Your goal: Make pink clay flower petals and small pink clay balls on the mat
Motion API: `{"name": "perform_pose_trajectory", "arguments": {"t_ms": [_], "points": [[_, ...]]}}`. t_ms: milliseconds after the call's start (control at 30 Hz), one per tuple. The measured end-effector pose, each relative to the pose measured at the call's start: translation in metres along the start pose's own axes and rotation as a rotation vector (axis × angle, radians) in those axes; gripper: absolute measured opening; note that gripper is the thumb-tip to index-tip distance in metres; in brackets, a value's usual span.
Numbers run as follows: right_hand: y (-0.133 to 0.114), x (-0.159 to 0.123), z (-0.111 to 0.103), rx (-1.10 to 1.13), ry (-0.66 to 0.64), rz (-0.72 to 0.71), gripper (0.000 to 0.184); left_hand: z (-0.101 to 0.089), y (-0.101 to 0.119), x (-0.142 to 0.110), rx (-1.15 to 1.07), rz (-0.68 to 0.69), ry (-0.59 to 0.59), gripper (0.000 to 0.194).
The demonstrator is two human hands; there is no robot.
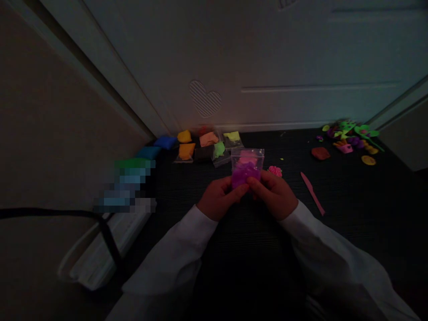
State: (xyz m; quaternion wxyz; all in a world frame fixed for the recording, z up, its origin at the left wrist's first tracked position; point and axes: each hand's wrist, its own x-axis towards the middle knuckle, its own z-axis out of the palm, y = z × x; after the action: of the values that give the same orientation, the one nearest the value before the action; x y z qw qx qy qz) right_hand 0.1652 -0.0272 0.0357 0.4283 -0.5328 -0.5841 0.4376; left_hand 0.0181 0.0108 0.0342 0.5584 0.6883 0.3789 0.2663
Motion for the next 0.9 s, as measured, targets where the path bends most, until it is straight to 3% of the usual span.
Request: {"name": "perform_pose_trajectory", "arguments": {"t_ms": [300,700,900], "points": [[-0.0004,-0.004,0.0008,-0.121,-0.098,-0.018,0.032,-0.0019,-0.0021,-0.0009,-0.041,-0.011,-0.017,0.028],[0.0004,-0.0047,0.0008,-0.063,-0.103,-0.04,0.031,-0.0014,-0.002,-0.001,-0.151,-0.017,-0.047,0.031],[-0.0011,-0.0043,-0.0007,-0.052,-0.11,-0.026,0.03,-0.007,-0.0063,0.0026,-0.182,0.004,0.111,0.023]]}}
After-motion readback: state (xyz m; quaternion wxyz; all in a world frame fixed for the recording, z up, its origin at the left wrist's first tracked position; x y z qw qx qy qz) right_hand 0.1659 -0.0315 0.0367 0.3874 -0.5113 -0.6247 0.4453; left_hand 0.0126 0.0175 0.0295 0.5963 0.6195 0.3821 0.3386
